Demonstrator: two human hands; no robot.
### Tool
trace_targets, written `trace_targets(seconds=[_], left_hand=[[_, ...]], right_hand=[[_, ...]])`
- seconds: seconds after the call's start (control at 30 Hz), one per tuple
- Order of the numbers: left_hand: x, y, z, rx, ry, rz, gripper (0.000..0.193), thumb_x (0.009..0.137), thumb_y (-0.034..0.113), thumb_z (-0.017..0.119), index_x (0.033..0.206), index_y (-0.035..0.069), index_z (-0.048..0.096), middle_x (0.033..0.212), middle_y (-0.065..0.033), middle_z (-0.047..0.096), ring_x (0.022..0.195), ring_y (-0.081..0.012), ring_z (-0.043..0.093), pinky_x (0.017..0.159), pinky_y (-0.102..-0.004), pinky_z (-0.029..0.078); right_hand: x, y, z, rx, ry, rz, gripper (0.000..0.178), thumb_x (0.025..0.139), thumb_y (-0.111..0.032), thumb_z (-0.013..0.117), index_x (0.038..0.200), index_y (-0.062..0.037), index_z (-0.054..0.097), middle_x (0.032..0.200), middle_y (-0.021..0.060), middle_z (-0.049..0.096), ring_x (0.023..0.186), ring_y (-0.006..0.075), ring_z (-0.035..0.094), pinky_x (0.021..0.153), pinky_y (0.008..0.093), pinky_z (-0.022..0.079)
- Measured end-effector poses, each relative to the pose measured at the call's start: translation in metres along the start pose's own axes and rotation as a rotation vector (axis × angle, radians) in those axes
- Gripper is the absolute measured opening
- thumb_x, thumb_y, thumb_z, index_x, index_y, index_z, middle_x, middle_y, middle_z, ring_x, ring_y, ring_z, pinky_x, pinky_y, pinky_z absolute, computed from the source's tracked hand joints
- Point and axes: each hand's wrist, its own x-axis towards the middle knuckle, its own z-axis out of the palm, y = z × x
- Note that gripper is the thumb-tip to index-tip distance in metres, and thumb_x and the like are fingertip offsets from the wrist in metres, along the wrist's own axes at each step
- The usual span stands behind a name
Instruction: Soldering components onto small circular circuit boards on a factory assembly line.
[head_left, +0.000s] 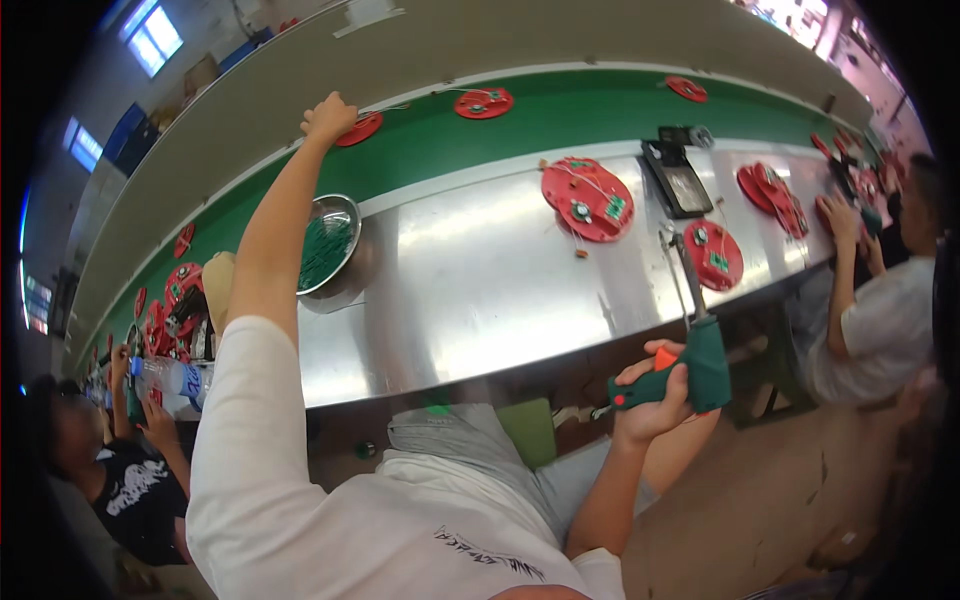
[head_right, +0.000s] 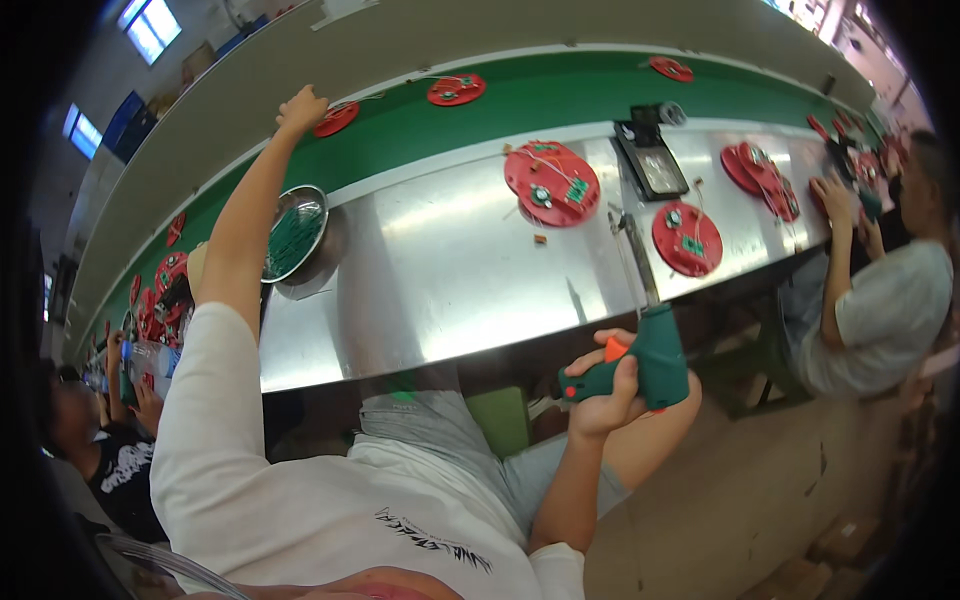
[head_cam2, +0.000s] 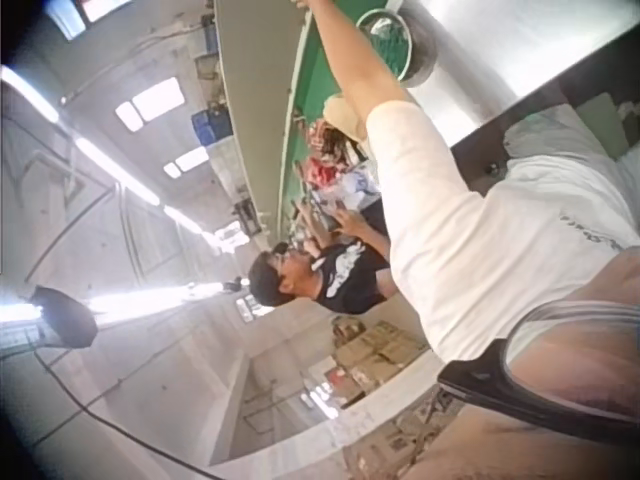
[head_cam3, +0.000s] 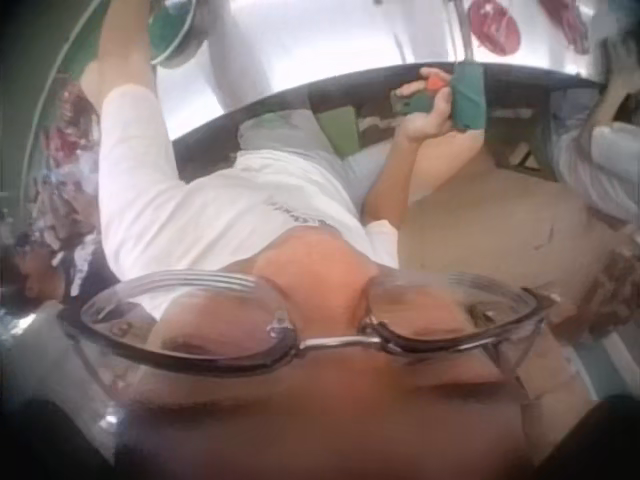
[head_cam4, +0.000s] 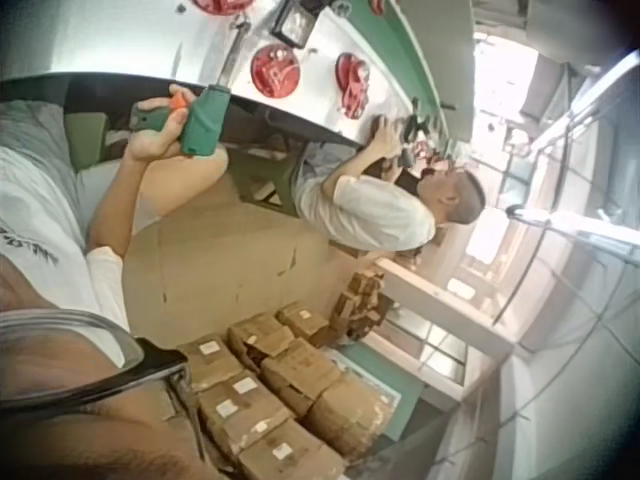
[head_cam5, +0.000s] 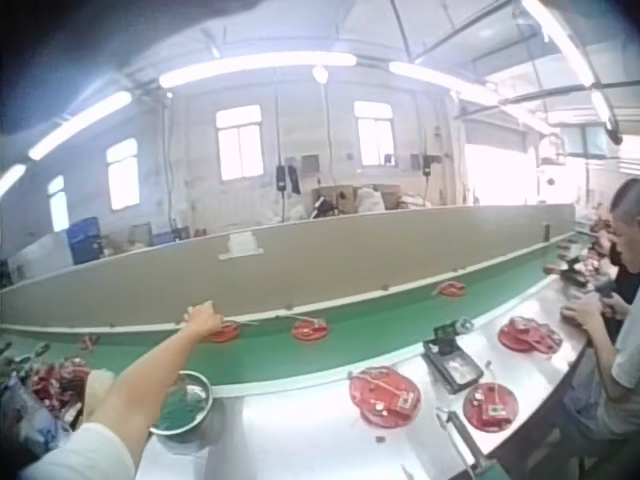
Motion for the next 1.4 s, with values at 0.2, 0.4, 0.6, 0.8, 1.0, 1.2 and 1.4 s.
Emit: trace_targets(seconds=[0.2,0.4,0.6,0.8,1.0,1.2,1.4], left_hand=[[0.028,-0.022,0.042,-0.051,-0.16,-0.209,0.055,0.088,0.031,0.057,0.141,0.018,0.053,0.144,-0.0173,0.053,0.138,-0.0437,0.04,0.11,-0.0532,0.034],[0.059,-0.023,0.096,-0.034,-0.185,0.085,0.049,0.089,0.028,0.056,0.138,0.02,0.058,0.142,-0.0189,0.054,0.129,-0.0424,0.051,0.107,-0.0521,0.042],[0.075,-0.013,0.119,-0.013,-0.23,0.246,0.04,0.089,0.027,0.057,0.126,0.015,0.066,0.13,-0.0199,0.061,0.118,-0.0402,0.06,0.102,-0.0483,0.048],[0.045,0.013,0.077,-0.17,-0.313,0.48,0.034,0.084,0.033,0.07,0.107,0.008,0.074,0.099,-0.0191,0.072,0.102,-0.036,0.068,0.091,-0.0436,0.053],[-0.064,0.068,0.013,-0.557,-0.172,0.896,0.028,0.083,0.023,0.073,0.099,0.001,0.072,0.118,-0.0184,0.061,0.104,-0.0323,0.064,0.088,-0.0391,0.054],[-0.25,0.049,-0.034,-0.556,-0.357,1.364,0.027,0.074,0.005,0.069,0.102,0.003,0.071,0.138,-0.0229,0.05,0.119,-0.0364,0.058,0.1,-0.0438,0.05],[-0.281,-0.002,-0.023,-0.779,-0.483,1.267,0.048,0.063,-0.006,0.053,0.107,0.002,0.068,0.14,-0.0194,0.053,0.125,-0.0386,0.055,0.109,-0.0444,0.043]], right_hand=[[0.003,0.046,0.019,0.159,-0.022,0.145,0.039,0.098,-0.031,0.047,0.106,0.007,0.051,0.088,0.0192,0.06,0.047,0.0199,0.058,0.041,0.031,0.049],[0.005,0.055,0.046,-0.097,0.059,0.066,0.036,0.098,-0.026,0.045,0.112,0.0072,0.05,0.096,0.0188,0.06,0.05,0.0188,0.057,0.049,0.0287,0.049],[0.007,0.057,0.052,-0.205,0.116,0.017,0.037,0.099,-0.019,0.045,0.122,0.0091,0.048,0.097,0.0183,0.06,0.049,0.0179,0.056,0.048,0.027,0.047],[0.009,0.062,0.046,-0.165,0.105,0.009,0.032,0.099,-0.02,0.047,0.114,0.008,0.05,0.095,0.0194,0.06,0.048,0.0198,0.056,0.047,0.0288,0.048],[0.003,0.052,0.043,-0.13,0.107,0.067,0.036,0.1,-0.022,0.049,0.116,0.0096,0.049,0.097,0.0188,0.061,0.053,0.0207,0.062,0.055,0.0291,0.051],[-0.01,0.046,0.047,-0.192,0.15,-0.003,0.034,0.102,-0.028,0.048,0.108,0.0054,0.052,0.091,0.0133,0.059,0.056,0.0197,0.06,0.054,0.0321,0.052],[-0.018,0.049,0.045,-0.18,0.094,-0.036,0.035,0.102,-0.03,0.047,0.113,0.0035,0.05,0.1,0.0145,0.058,0.059,0.0198,0.061,0.055,0.033,0.052]])
